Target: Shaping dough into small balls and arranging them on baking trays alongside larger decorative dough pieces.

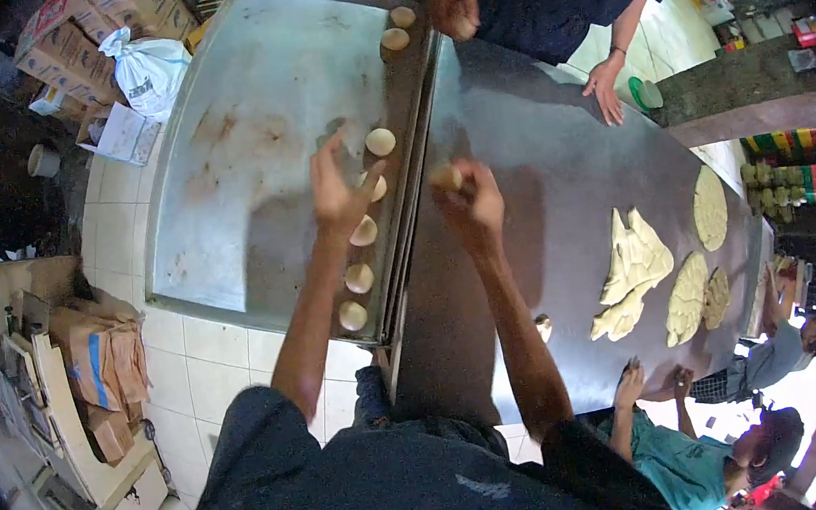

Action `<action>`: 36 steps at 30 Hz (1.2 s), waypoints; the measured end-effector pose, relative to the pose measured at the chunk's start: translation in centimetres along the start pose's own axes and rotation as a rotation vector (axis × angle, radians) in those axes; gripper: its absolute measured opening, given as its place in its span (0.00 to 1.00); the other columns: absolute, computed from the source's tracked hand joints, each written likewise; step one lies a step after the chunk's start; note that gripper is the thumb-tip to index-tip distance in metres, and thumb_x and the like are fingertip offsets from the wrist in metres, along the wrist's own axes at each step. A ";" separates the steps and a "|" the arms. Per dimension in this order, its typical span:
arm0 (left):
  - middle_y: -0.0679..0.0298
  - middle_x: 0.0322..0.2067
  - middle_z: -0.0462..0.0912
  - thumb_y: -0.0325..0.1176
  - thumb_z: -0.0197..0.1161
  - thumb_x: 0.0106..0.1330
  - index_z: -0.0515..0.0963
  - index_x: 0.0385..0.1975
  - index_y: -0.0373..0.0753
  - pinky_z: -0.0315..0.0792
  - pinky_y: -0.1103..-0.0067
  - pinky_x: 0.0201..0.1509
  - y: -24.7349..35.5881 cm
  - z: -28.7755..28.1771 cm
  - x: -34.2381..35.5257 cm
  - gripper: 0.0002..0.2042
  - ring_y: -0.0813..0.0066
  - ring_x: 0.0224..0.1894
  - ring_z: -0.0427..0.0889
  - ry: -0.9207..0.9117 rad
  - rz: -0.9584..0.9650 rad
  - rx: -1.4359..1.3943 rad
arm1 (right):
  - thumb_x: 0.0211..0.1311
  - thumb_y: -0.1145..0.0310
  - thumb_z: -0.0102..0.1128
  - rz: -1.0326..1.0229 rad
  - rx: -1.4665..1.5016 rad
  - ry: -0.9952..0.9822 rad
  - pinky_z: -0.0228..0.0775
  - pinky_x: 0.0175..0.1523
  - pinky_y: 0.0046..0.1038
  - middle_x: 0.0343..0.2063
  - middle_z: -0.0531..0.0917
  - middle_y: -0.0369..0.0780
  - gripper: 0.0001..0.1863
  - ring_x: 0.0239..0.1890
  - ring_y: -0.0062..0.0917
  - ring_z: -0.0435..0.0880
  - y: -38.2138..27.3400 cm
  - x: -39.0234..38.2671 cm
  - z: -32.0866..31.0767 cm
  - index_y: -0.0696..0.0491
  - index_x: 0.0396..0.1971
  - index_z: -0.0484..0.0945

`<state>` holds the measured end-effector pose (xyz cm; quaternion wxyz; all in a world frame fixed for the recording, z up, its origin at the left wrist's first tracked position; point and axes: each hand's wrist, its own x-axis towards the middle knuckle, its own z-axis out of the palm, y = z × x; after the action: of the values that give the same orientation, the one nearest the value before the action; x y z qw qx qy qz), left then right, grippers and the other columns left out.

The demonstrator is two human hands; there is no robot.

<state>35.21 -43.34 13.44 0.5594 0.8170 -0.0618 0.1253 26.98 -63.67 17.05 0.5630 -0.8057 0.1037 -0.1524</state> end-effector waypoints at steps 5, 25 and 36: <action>0.55 0.53 0.74 0.39 0.74 0.63 0.70 0.59 0.35 0.76 0.70 0.53 2.8 -6.2 -6.3 0.29 0.65 0.48 0.79 0.047 -0.203 -0.059 | 0.55 0.66 0.75 -0.095 -0.163 -0.025 0.79 0.47 0.39 0.44 0.81 0.51 0.23 0.47 0.44 0.83 0.9 11.4 8.1 0.60 0.47 0.76; 0.58 0.51 0.76 0.32 0.70 0.66 0.70 0.56 0.35 0.77 0.74 0.52 4.0 -12.0 -12.4 0.22 0.72 0.46 0.81 0.129 -0.465 -0.172 | 0.52 0.63 0.72 -0.013 -0.514 -0.320 0.74 0.56 0.46 0.50 0.77 0.53 0.28 0.51 0.52 0.79 -1.9 7.8 9.5 0.56 0.53 0.75; 0.58 0.50 0.77 0.31 0.69 0.68 0.71 0.55 0.35 0.77 0.75 0.50 3.7 -13.9 -13.8 0.19 0.73 0.46 0.81 0.174 -0.487 -0.170 | 0.51 0.65 0.73 -0.269 -0.559 -0.277 0.74 0.51 0.46 0.43 0.80 0.52 0.26 0.48 0.52 0.79 3.1 15.7 9.9 0.56 0.50 0.77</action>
<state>19.18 -32.27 17.72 0.6428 0.7441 0.1746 0.0513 45.22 -61.39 13.04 0.3038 -0.9484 -0.0433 -0.0801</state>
